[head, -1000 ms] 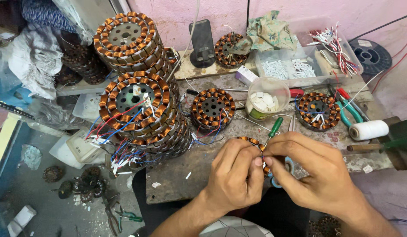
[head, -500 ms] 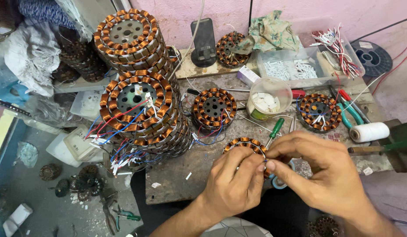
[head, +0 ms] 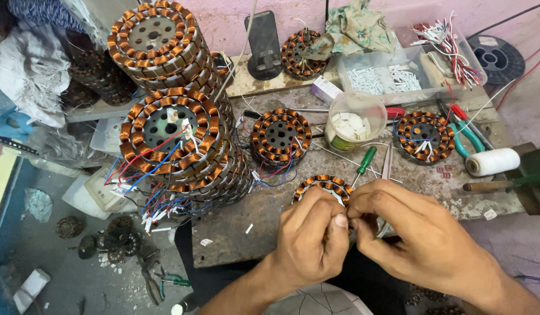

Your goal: The person wires a motor stator by hand, threading colored wires through the metal slots and securing them while sitting at a cluttered workbench with multiple finished stators nearby.

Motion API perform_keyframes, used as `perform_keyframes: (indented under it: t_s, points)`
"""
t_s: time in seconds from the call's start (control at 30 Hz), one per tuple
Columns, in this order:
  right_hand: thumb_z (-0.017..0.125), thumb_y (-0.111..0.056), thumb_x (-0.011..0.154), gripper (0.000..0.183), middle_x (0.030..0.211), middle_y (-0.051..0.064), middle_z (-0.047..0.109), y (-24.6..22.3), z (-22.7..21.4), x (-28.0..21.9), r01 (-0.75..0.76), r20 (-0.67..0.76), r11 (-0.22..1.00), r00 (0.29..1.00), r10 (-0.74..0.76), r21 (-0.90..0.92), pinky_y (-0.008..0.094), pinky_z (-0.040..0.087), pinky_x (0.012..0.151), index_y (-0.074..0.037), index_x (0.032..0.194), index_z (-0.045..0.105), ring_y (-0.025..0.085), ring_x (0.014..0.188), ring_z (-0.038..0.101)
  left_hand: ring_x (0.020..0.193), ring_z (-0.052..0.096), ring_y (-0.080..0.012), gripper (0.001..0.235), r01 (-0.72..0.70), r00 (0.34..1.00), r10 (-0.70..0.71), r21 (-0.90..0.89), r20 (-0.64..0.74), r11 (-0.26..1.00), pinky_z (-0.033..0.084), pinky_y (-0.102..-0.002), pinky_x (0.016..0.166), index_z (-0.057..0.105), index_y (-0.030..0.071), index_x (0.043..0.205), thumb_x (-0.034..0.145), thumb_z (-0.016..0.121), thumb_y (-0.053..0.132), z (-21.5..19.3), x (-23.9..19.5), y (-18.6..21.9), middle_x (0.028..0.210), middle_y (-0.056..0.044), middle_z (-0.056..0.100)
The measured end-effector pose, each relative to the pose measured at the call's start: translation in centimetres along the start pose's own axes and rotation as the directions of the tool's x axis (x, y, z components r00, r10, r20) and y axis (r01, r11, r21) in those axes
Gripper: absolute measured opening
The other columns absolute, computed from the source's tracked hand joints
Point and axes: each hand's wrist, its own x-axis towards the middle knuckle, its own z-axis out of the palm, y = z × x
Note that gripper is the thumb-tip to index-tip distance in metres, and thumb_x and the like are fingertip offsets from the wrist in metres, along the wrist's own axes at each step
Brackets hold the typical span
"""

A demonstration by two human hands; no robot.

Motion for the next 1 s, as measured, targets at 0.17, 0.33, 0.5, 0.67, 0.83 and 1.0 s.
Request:
perform_keyframes:
  t_s: [0.17,0.33,0.5,0.67,0.83,1.0]
  points:
    - [0.077,-0.004,0.069,0.032,0.098,0.011,0.068,-0.1,-0.3,0.4,0.205,0.001,0.949,0.978,-0.211,-0.238,0.034,0.057,0.071,-0.001,0.099,0.064,0.027,0.082,0.07,0.07,0.062,-0.0263,0.007,0.097,0.995,-0.096,-0.107,0.018,0.99,0.05,-0.037,0.063,0.058,-0.002,0.096,0.101,0.054,0.001,-0.2,0.4,0.2,0.088,-0.014,0.059]
    - [0.075,0.0,0.071,0.029,0.095,0.012,0.068,0.7,0.0,0.4,0.333,-0.031,0.872,0.929,-0.368,-0.359,0.037,0.056,0.069,0.001,0.098,0.064,0.028,0.08,0.069,0.071,0.062,-0.025,0.006,0.111,0.993,-0.105,-0.116,0.058,0.987,0.051,-0.035,0.063,0.06,-0.001,0.098,0.101,0.055,0.001,-0.5,0.4,0.5,0.09,-0.013,0.06]
    - [0.073,-0.004,0.072,0.023,0.089,0.01,0.067,1.2,0.3,0.0,0.17,-0.121,0.962,0.973,-0.199,-0.215,0.035,0.055,0.064,-0.001,0.094,0.064,0.027,0.075,0.069,0.075,0.068,-0.0271,0.013,-0.164,0.985,0.169,0.169,-0.018,0.972,0.057,-0.035,0.068,0.066,-0.002,0.103,0.092,0.07,0.001,-0.3,0.5,0.4,0.098,-0.016,0.066]
    - [0.072,-0.006,0.077,0.016,0.083,0.009,0.065,1.2,-0.2,-0.3,-0.009,-0.066,1.0,0.998,0.008,-0.012,0.031,0.054,0.059,-0.001,0.089,0.062,0.024,0.067,0.067,0.079,0.073,-0.027,0.019,-0.159,0.984,0.17,0.165,-0.057,0.973,0.061,-0.035,0.072,0.068,-0.004,0.108,0.09,0.075,-0.002,0.2,0.6,0.7,0.096,-0.014,0.07]
    - [0.072,-0.009,0.085,0.015,0.084,0.006,0.066,1.5,-1.2,-0.8,-0.133,0.007,0.987,0.991,0.133,0.093,0.029,0.054,0.06,-0.003,0.097,0.066,0.02,0.071,0.065,0.079,0.071,-0.0282,0.015,-0.062,0.998,0.063,0.125,-0.003,0.99,0.059,-0.036,0.072,0.068,-0.003,0.106,0.092,0.074,-0.002,-0.2,1.0,1.2,0.093,-0.013,0.068]
    - [0.076,-0.012,0.083,0.019,0.088,0.005,0.068,1.6,-1.6,-1.1,-0.153,0.147,0.985,0.976,0.163,-0.081,0.032,0.054,0.063,-0.007,0.1,0.069,0.023,0.073,0.069,0.069,0.065,-0.0306,0.013,-0.105,0.993,0.093,0.189,0.07,0.976,0.052,-0.04,0.065,0.068,-0.001,0.096,0.084,0.071,-0.001,-0.7,1.7,1.6,0.08,-0.011,0.062]
